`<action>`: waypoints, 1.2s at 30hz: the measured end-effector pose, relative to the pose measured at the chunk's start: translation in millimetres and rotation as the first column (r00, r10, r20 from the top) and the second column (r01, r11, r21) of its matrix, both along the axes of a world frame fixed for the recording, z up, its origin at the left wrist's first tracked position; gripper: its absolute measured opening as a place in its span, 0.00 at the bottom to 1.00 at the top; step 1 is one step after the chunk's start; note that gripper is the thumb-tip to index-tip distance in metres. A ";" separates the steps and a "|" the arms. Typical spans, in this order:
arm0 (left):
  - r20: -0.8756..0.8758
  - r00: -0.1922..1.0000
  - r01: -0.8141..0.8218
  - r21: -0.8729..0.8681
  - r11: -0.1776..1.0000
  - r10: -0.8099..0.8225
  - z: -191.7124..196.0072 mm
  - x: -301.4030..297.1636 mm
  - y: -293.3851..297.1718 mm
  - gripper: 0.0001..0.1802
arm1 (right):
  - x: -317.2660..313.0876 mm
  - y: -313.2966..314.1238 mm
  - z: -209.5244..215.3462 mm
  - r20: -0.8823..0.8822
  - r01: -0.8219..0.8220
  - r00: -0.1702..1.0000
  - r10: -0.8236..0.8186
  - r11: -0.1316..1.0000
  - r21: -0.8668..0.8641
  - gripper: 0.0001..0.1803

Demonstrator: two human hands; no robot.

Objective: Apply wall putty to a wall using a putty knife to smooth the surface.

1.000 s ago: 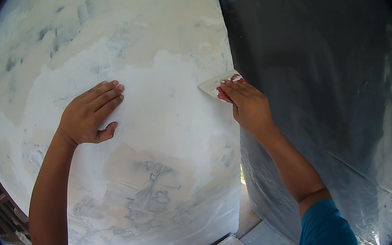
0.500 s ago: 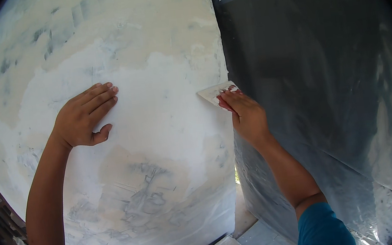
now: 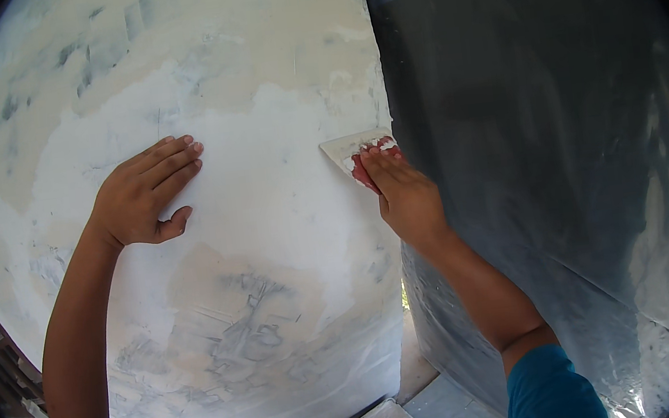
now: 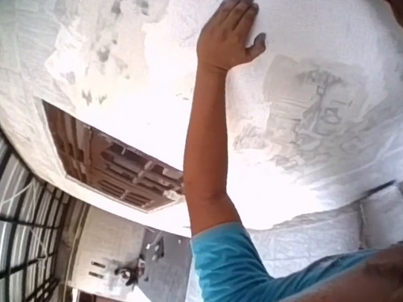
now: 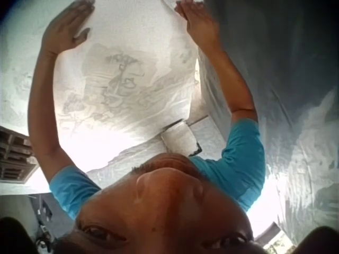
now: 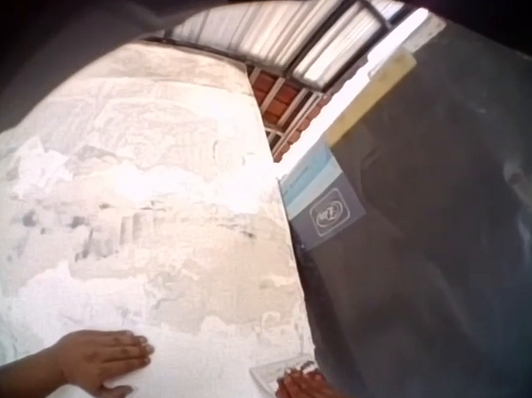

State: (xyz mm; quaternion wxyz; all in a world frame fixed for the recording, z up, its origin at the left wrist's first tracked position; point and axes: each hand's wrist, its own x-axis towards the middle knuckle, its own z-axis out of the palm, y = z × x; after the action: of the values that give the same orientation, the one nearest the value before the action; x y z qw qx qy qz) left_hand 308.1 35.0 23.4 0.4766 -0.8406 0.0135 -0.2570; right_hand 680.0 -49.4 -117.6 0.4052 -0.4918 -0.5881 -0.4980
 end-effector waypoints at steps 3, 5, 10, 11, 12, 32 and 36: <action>0.003 1.000 -0.006 0.000 1.000 0.006 -3.1 -3.3 -1.3 0.26 | -10.6 -21.8 68.9 -0.027 -0.049 0.998 0.056 0.977 0.205 0.22; 0.006 1.000 0.002 0.017 1.000 -0.002 -1.5 -0.5 -4.3 0.26 | -1.8 -11.8 104.3 -0.084 -0.051 0.994 0.070 0.976 0.211 0.22; -0.005 1.000 0.005 0.005 1.000 -0.005 0.9 4.1 -6.9 0.27 | -3.5 37.2 17.7 -0.074 0.001 0.997 0.011 0.988 0.152 0.30; -0.001 1.000 0.002 0.005 1.000 -0.002 1.0 2.4 -4.6 0.27 | -17.7 26.9 -14.0 -0.075 0.019 0.997 -0.014 0.997 0.070 0.27; -0.010 1.000 0.008 0.003 1.000 -0.008 -0.6 1.5 -1.6 0.27 | -23.7 18.0 -48.0 -0.088 0.052 0.995 -0.054 0.998 -0.023 0.28; 0.087 0.996 -0.002 -0.083 0.997 0.010 -20.8 2.1 -5.2 0.28 | 9.5 -50.9 -30.1 -0.626 -0.400 0.636 0.451 0.886 0.233 0.19; 0.140 0.990 0.011 -0.086 0.996 0.001 -22.0 12.1 -7.5 0.26 | 65.1 -19.0 40.5 -0.632 -0.405 0.547 0.549 0.834 0.375 0.15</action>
State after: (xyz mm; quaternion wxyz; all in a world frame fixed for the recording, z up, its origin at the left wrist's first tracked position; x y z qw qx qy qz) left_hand 320.2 27.5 1.5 0.4386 -0.8404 -0.0290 -0.3170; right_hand 745.0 -68.4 -77.1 0.7651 -0.4264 -0.4443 -0.1878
